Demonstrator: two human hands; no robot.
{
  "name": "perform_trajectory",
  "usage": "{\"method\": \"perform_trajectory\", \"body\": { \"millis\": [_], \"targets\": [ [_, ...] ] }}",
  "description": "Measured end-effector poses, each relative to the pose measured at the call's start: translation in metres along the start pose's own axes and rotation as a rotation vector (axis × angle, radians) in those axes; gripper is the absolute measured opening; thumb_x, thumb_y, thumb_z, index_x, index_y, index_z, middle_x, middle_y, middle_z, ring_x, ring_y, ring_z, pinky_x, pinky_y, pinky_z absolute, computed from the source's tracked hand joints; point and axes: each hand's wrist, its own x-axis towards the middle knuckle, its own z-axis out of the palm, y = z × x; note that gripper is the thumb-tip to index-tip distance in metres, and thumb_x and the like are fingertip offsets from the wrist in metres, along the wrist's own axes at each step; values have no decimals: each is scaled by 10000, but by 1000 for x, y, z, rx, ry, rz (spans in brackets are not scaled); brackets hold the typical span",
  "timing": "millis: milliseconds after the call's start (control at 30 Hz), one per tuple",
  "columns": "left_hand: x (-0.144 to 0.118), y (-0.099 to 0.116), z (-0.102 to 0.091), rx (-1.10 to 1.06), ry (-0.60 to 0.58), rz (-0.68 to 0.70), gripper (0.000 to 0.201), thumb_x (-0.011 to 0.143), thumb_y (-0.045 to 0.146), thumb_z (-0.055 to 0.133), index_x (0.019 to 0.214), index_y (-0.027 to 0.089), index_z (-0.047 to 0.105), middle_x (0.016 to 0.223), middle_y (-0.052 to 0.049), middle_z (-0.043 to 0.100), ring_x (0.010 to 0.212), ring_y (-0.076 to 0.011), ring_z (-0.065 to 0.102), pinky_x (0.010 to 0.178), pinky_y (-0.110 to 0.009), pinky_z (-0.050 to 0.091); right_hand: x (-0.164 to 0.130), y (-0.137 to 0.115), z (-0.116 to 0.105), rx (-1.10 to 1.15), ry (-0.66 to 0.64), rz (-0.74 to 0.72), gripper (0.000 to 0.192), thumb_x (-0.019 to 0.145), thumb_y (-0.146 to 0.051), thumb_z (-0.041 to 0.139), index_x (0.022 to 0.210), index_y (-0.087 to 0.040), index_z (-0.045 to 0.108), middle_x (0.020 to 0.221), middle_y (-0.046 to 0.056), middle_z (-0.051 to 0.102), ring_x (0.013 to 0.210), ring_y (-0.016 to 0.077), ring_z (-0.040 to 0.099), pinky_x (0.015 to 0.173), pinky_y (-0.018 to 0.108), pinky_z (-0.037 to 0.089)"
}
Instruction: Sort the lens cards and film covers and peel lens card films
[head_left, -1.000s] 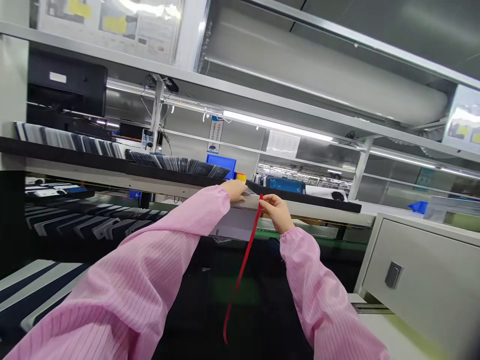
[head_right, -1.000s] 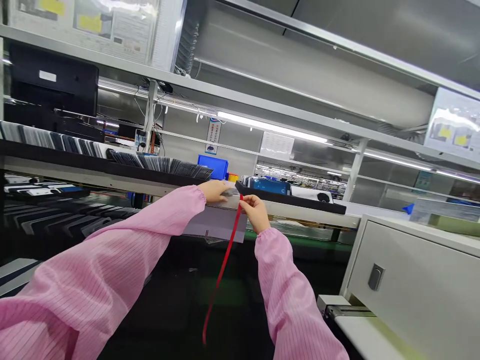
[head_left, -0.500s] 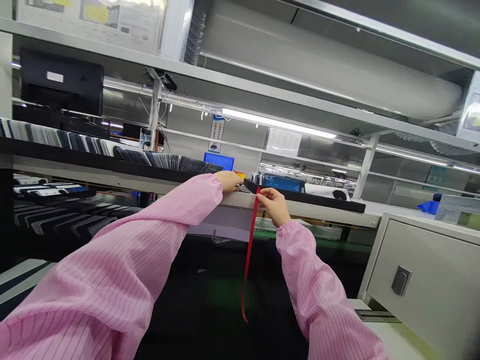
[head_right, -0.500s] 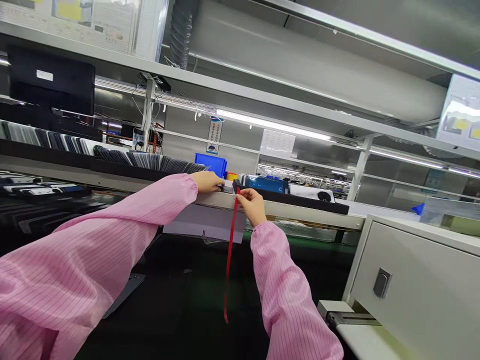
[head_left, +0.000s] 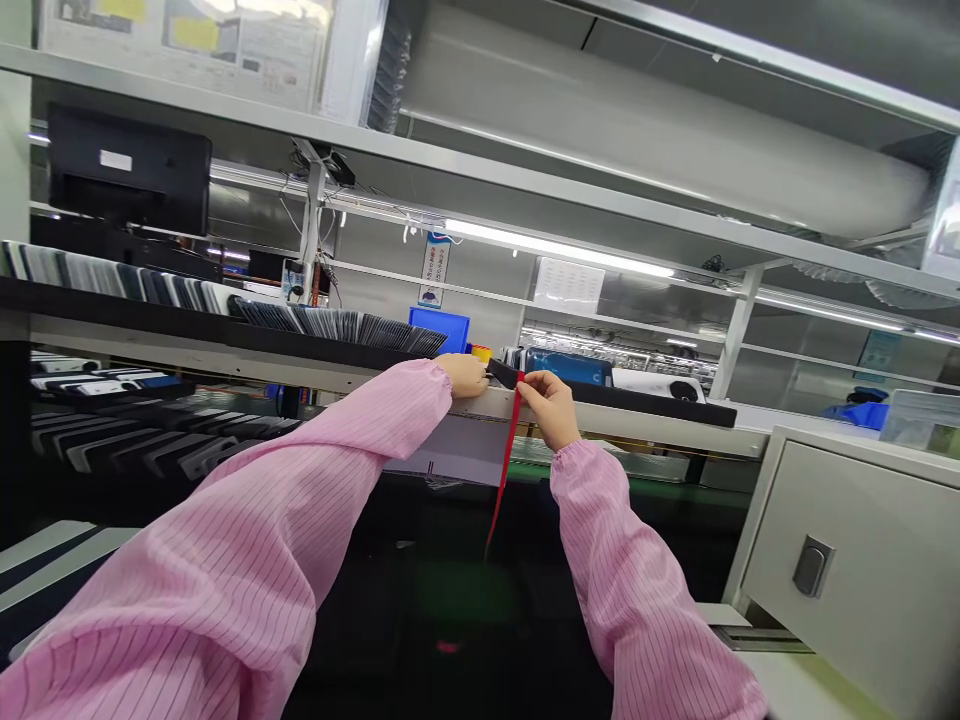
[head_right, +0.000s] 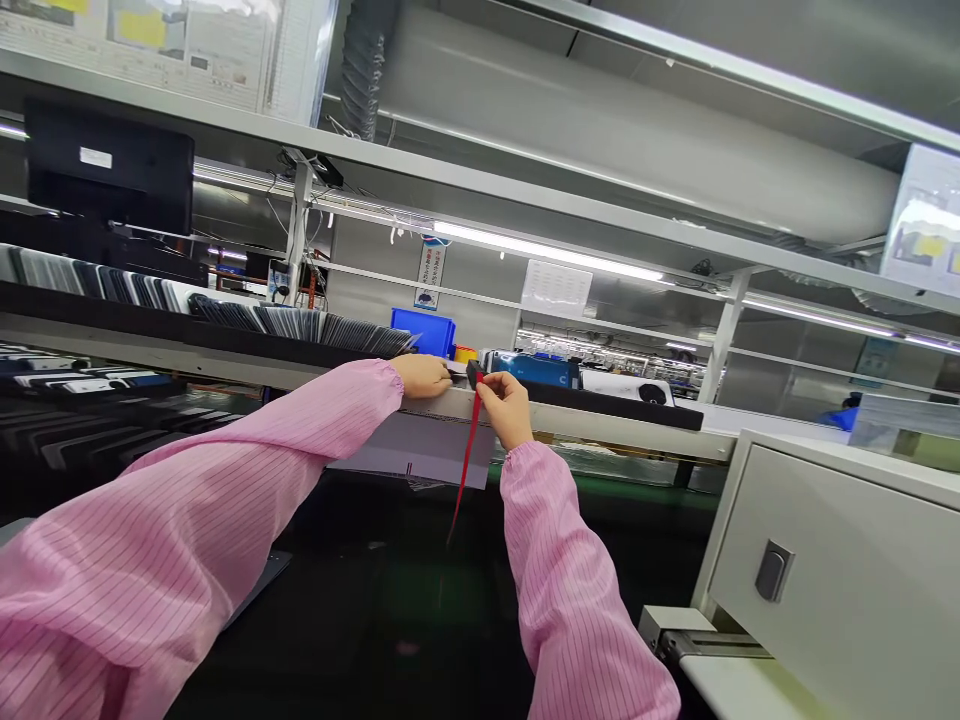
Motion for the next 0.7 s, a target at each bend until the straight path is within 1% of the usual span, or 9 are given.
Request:
{"method": "perform_trajectory", "body": {
  "millis": [67,100,133,200,267,333,500,600,700],
  "targets": [
    [-6,4,1,29,-33,18,387,856,448,459,895,152,706,991,-118,679,912,-247,630,790,-311,467,-2,2,-4,3,10,35,239,663,-396,667,757,-201,566,714,10,591,622,147,547,546,279,458],
    [-10,6,2,45,-31,28,383,845,452,480,902,143,698,999,-127,675,922,-258,627,787,-318,468,-3,3,-5,0,8,50,253,658,-402,672,764,-198,566,709,13,593,616,148,550,519,269,450],
    [-14,7,1,59,-17,33,345,843,419,497,915,141,689,1012,-131,668,937,-264,624,793,-322,466,-4,2,-5,-4,2,63,264,653,-404,676,771,-195,567,699,13,594,604,147,552,497,260,440],
    [-22,7,-2,86,30,28,242,858,276,483,946,145,666,1029,-129,655,959,-261,620,812,-327,457,-6,1,-4,-17,-19,79,278,648,-408,678,784,-191,570,670,7,595,564,138,548,462,246,417],
    [-26,5,-7,107,82,4,241,859,143,433,993,147,633,1032,-127,641,955,-251,624,816,-329,454,-5,-1,1,-36,-42,82,291,642,-410,677,800,-190,571,660,2,600,529,127,538,448,240,408],
    [-25,3,-12,128,132,-37,279,848,74,410,1052,140,588,1032,-134,627,945,-249,629,802,-331,458,-2,-1,8,-64,-49,75,300,633,-401,675,815,-191,564,678,2,615,518,121,535,456,244,418],
    [-14,-3,-17,172,213,-147,331,801,-24,393,1089,86,515,978,-154,613,877,-248,650,718,-318,478,7,3,25,-217,39,55,222,655,-349,641,781,-191,549,703,4,622,543,132,535,508,271,447],
    [-12,-5,-14,185,228,-165,329,797,-37,380,1074,80,513,971,-158,611,861,-245,655,699,-314,480,9,5,29,-341,107,23,145,673,-300,633,734,-192,559,705,1,615,615,151,547,624,311,461],
    [-14,-6,-12,190,225,-152,338,795,-31,393,1078,105,517,968,-143,611,857,-253,658,685,-321,481,7,4,32,-436,138,-8,101,694,-269,626,748,-200,576,751,6,614,716,179,564,731,344,443]
  ]
}}
